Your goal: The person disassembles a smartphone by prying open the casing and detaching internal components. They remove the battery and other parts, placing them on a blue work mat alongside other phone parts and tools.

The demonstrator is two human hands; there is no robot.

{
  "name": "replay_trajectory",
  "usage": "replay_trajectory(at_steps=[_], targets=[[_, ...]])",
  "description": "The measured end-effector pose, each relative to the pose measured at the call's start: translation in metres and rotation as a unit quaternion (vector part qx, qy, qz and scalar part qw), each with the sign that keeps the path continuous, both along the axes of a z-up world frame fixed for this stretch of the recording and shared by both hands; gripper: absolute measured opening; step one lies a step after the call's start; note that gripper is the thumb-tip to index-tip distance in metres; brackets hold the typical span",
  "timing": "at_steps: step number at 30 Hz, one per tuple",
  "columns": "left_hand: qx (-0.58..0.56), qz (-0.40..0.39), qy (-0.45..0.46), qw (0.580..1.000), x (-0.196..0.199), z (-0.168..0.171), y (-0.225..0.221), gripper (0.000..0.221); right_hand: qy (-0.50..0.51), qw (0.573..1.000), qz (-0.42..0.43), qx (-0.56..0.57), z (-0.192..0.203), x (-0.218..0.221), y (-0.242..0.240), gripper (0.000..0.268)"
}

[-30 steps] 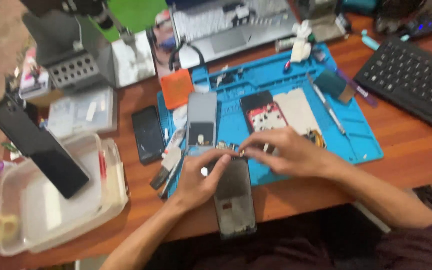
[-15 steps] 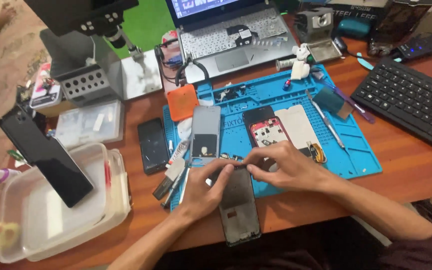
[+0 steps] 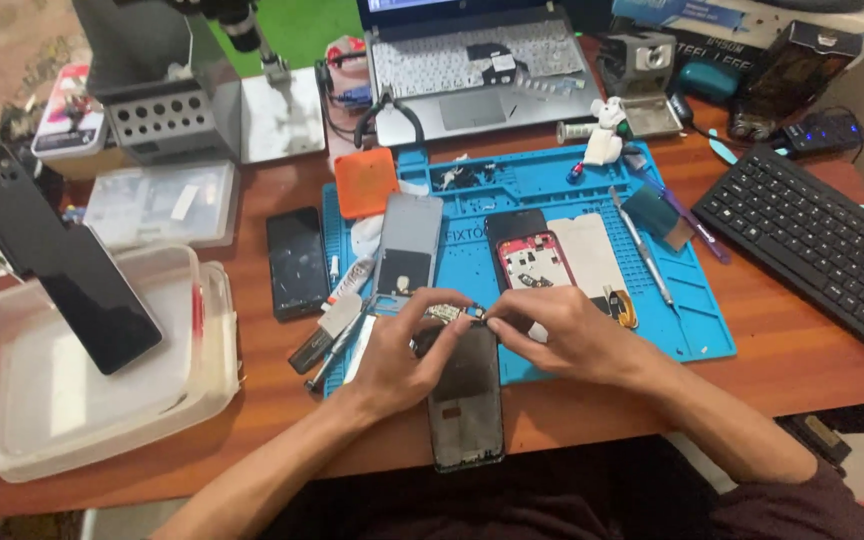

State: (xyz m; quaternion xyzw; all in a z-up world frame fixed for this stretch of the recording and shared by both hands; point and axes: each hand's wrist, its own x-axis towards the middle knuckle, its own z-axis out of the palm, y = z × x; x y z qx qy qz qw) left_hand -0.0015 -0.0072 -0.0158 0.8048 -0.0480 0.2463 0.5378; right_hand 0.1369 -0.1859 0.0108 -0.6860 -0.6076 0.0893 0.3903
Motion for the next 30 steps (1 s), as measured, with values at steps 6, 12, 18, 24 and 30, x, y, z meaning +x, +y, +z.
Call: replay_trajectory(at_steps=[6,12,18,24,30], targets=[[0.004,-0.026,0.010,1.000,0.002,-0.008,0.004,0.024,-0.093,0.996,-0.004,-0.005,-0.009,0.004,0.000,0.012],[0.002,-0.014,0.055,0.998,0.002,-0.008,0.012,0.027,-0.077,0.997,0.005,-0.012,-0.021,0.012,0.003,0.015],[-0.026,-0.018,0.059,0.998,-0.001,0.002,0.008,0.025,-0.016,0.999,0.019,-0.047,-0.001,0.010,-0.003,0.013],[-0.053,-0.029,0.050,0.997,-0.003,-0.001,0.013,0.024,0.111,0.991,0.032,-0.061,0.026,0.000,0.001,0.015],[-0.030,-0.041,0.039,0.998,-0.006,-0.004,0.010,0.024,0.142,0.987,0.046,-0.056,0.000,0.002,0.003,0.017]])
